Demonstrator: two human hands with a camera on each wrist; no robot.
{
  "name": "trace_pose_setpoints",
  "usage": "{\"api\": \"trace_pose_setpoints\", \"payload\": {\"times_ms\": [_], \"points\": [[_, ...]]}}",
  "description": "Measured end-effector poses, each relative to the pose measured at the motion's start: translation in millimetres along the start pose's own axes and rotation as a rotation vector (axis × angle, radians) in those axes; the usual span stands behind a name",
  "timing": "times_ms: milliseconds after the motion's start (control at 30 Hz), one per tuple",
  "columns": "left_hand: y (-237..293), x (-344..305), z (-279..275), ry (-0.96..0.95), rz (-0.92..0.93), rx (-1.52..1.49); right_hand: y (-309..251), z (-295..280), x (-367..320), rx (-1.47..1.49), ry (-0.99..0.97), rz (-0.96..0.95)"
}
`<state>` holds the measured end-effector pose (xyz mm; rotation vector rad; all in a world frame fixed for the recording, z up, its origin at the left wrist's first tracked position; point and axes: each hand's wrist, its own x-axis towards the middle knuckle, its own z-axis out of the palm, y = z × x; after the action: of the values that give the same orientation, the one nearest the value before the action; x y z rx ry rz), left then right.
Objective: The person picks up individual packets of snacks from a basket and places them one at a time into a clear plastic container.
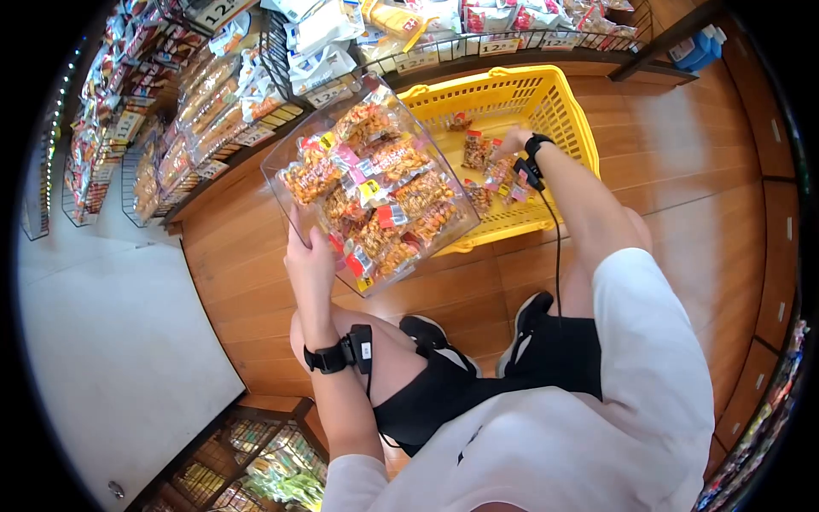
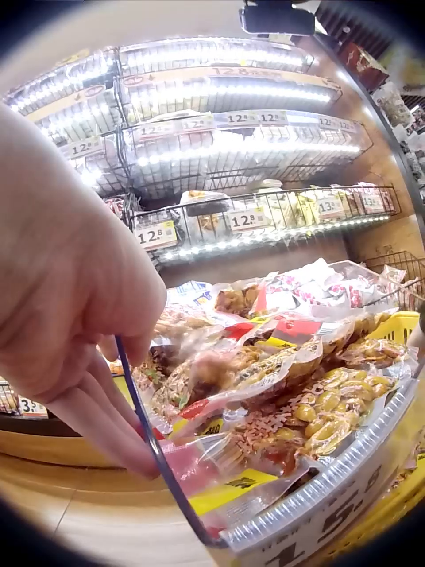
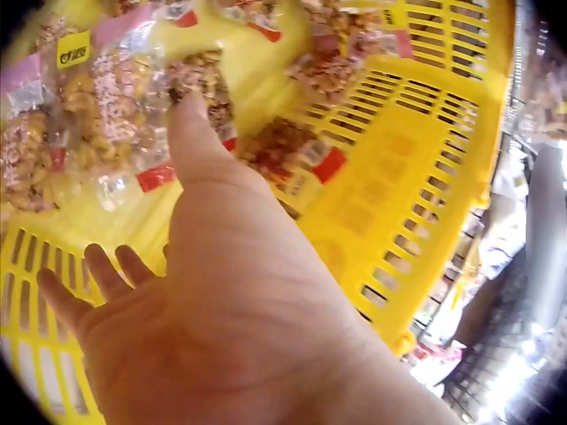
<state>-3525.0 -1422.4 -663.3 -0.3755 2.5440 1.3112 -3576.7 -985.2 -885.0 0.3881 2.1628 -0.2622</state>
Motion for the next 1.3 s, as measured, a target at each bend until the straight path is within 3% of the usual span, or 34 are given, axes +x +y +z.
{"api": "trace_pose_setpoints", "payload": {"times_ms": [100, 200, 267, 367, 400, 467, 500, 533, 567, 667, 767, 833, 900, 967, 1000, 1033, 1133, 1200, 1267, 1300], "points": [[-1.0, -1.8, 1.5, -0.003, -0.035, -0.039, -5.1, 32.4, 61.8, 0.138, -0.408, -0.067], [-9.9, 2.8, 1.7, -0.004, -0.005, -0.016, -35.2, 70.5, 46.4, 0.144, 0.006, 0.326], [-0.6, -1.6, 2.3, -0.012, -0.029, -0.068, -59.9, 50.9, -26.8, 0.229, 0.184, 0.443], [-6.0, -0.4, 2.6, 0.008, -0.020, -0.078, -37.4, 69.6, 0.2, 0.571, 0.291, 0.132], [-10.5, 3.9, 3.6, 0.041, 0.029, -0.054, -27.2, 87.1, 35.6, 0.458, 0.355, 0.066], [-21.4, 7.3, 5.2, 0.092, 0.117, 0.010, -21.0, 73.1, 23.1, 0.527, 0.297, -0.011], [4.7, -3.8, 4.2, 0.071, -0.034, -0.106, -16.4, 60.9, 23.6, 0.510, 0.299, -0.020], [5.8, -4.3, 2.4, 0.085, -0.004, -0.046, -15.2, 52.3, 20.6, 0.489, 0.293, -0.025], [4.3, -3.5, 1.1, 0.091, 0.021, 0.018, -20.5, 34.3, 0.7, 0.483, 0.286, -0.020], [-6.8, 3.6, 3.3, 0.087, 0.075, 0.040, -28.0, 6.8, -30.8, 0.073, 0.598, -0.086], [-6.4, 1.2, -1.1, 0.062, 0.063, 0.023, -47.3, -40.8, -113.1, 0.124, 0.544, -0.101], [10.0, -6.3, -3.2, 0.040, -0.001, -0.031, -49.7, -70.5, -166.4, 0.236, 0.647, -0.112], [15.6, -8.0, -3.6, 0.056, 0.002, -0.011, -34.0, -86.3, -192.5, 0.744, 0.683, -0.417], [13.6, -8.8, -4.3, 0.079, 0.030, 0.004, -56.0, -109.9, -251.9, 1.205, 0.479, -0.561], [11.7, -8.5, -4.9, 0.092, 0.063, 0.011, -73.1, -117.2, -277.9, 1.416, 0.266, -0.646], [10.3, -8.5, -5.4, 0.101, 0.099, 0.018, -86.9, -115.1, -293.4, 1.450, 0.189, -0.646], [6.7, -8.9, -5.7, 0.117, 0.131, 0.060, -152.9, -98.7, -318.0, 1.337, 0.078, -0.670], [5.2, -9.6, -5.5, 0.101, 0.110, 0.051, -190.0, -67.1, -281.6, 1.187, 0.116, -0.769], [2.6, -6.8, -5.0, 0.103, 0.108, 0.066, -225.5, -43.4, -263.4, 1.094, 0.015, -0.644], [-1.7, -5.1, -3.5, 0.113, 0.111, 0.083, -237.1, -37.4, -264.6, 1.037, 0.052, -0.585]]}}
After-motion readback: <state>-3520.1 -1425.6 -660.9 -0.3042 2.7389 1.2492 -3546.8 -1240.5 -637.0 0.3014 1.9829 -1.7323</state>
